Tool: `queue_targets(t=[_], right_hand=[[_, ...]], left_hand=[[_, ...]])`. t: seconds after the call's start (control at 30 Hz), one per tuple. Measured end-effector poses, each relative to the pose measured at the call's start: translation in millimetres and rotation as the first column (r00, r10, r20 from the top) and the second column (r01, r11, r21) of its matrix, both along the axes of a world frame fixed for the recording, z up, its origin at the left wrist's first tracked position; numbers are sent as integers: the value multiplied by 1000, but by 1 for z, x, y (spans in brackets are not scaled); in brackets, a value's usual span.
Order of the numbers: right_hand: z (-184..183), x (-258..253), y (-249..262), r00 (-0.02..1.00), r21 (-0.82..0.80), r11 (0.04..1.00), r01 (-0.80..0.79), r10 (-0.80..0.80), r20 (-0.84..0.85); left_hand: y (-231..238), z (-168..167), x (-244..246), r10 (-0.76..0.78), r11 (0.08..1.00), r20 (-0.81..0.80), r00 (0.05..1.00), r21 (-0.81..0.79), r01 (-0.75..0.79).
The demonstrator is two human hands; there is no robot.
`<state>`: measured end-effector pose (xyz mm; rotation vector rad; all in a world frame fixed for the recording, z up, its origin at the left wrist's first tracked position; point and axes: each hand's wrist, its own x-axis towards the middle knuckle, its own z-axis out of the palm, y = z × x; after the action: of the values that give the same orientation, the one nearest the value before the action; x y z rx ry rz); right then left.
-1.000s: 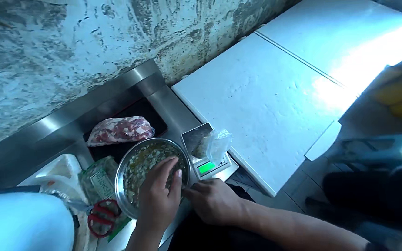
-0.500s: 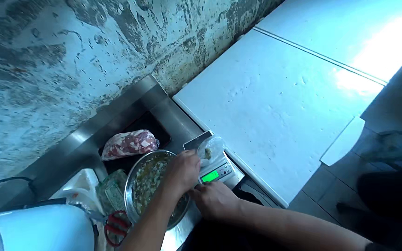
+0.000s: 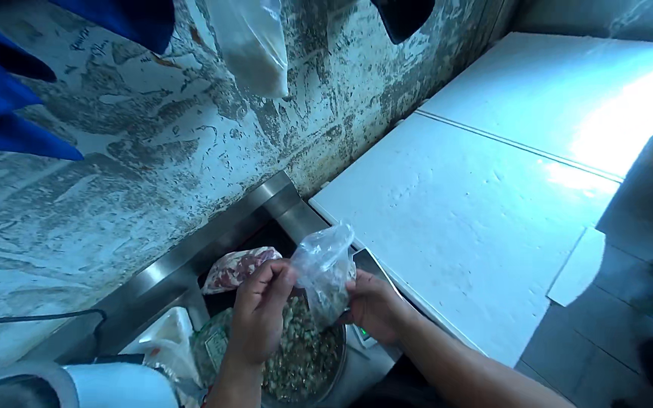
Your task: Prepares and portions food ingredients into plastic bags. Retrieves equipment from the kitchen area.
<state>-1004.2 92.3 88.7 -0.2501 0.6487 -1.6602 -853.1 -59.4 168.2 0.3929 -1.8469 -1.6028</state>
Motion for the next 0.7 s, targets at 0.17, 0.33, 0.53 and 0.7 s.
queue_targets(t=[0.17,0.33,0.53,0.7], right_hand=[[25,49,-12,980,-13,984,178,-176,95],[25,76,-14,982,94,978,187,-183,-47],[9,88,-12,984,110,977,181,-180,-20],[11,85,-14,971,20,973,230,-229,-64]], left_hand=[[22,-28,39,-51,979,-20,998,195,54],[46,-38,64,256,967,235,938,-69,-247],[42,-30,88,330,943,241,913,-45,-329],[37,-25,97,291,956,170,942,-6,-294]])
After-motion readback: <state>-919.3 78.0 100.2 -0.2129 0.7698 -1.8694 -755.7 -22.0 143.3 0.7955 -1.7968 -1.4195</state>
